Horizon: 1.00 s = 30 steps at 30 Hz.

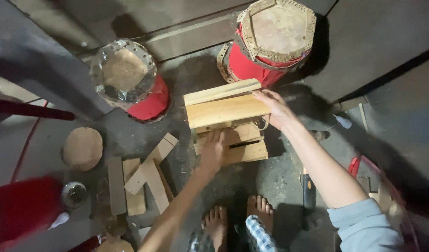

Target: Assembling a small wooden crate by fitting slats together on the floor of a workshop.

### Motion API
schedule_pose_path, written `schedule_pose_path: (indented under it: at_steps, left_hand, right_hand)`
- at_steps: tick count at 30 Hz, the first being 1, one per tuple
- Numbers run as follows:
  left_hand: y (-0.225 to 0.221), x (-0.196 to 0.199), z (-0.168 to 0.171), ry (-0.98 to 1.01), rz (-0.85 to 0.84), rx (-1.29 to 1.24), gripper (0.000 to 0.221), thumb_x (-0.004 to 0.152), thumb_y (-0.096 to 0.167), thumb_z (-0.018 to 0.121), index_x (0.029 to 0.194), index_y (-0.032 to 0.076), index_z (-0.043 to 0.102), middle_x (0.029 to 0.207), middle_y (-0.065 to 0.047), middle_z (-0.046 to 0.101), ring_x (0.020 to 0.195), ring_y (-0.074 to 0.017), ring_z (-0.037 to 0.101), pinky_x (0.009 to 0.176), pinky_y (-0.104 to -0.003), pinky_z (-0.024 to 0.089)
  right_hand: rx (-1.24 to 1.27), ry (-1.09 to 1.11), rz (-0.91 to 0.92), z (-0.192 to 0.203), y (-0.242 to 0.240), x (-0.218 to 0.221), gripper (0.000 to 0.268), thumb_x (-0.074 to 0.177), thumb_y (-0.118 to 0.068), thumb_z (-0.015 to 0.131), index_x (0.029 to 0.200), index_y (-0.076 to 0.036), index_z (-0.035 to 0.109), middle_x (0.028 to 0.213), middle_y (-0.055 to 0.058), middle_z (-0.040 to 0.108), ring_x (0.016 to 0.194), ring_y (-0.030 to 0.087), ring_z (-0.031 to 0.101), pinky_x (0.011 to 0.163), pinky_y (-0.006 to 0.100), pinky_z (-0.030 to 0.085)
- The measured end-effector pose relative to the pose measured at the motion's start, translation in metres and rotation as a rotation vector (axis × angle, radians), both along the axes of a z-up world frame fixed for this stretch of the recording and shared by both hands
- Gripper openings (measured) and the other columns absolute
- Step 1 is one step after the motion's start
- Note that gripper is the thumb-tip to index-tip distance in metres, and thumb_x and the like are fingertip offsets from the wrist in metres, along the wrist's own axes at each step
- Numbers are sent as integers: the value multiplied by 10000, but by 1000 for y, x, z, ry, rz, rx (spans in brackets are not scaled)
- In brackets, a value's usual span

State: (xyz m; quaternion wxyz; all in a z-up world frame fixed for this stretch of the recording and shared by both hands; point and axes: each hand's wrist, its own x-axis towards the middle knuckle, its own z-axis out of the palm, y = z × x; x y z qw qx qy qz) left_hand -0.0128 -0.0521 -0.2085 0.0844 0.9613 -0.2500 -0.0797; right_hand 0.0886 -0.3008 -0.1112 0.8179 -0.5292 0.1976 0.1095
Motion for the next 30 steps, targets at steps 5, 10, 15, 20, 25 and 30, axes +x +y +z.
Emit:
schedule_pose_path:
  at_steps: [5,10,15,20,25,30]
  left_hand:
    - [3,-9,28,-103,15,-94,352,984,42,580,1331,-15,563,1414,-195,475,1392,-377,394,1076,-402,443]
    - [3,-4,9,-97,36,-158,473,968,149,644,1417,48,535,1480,-174,415,1429,-370,317,1057,-442,457]
    - [-3,-4,21,-126,70,-181,348,951,164,693,1276,49,639,1329,-144,509,1350,-338,389,946,-392,536]
    - [-2,-3,29,-178,29,-186,260,957,189,690,1188,72,712,1269,-131,588,1361,-364,407,1030,-431,457]
    - [3,-10,11,-134,-21,27,352,967,156,636,1318,133,625,1384,-119,513,1393,-349,374,1116,-457,356]
    - [20,-44,5,-86,66,-411,405,1075,216,436,1457,123,535,1377,-154,496,1371,-377,406,1174,-473,300]
  right_hand:
    - [-5,-3,-11,-6,-6,-2,187,860,-189,850,834,-129,675,870,86,754,752,190,778,661,327,653]
    - [-2,0,-5,11,-1,-9,195,854,-199,854,822,-132,674,855,76,752,734,186,774,656,318,648]
    - [-10,13,-8,12,-7,-15,205,855,-206,853,818,-137,663,849,77,751,731,190,773,651,321,650]
    - [-2,22,-14,12,-4,-11,213,840,-202,868,842,-135,666,841,65,744,721,179,769,652,307,646]
    - [-15,44,-54,-6,5,-8,324,799,-218,908,978,-121,656,873,48,722,744,175,766,670,309,650]
    - [-29,51,-32,14,13,-12,243,829,-185,879,932,-124,669,851,47,718,742,178,770,665,302,651]
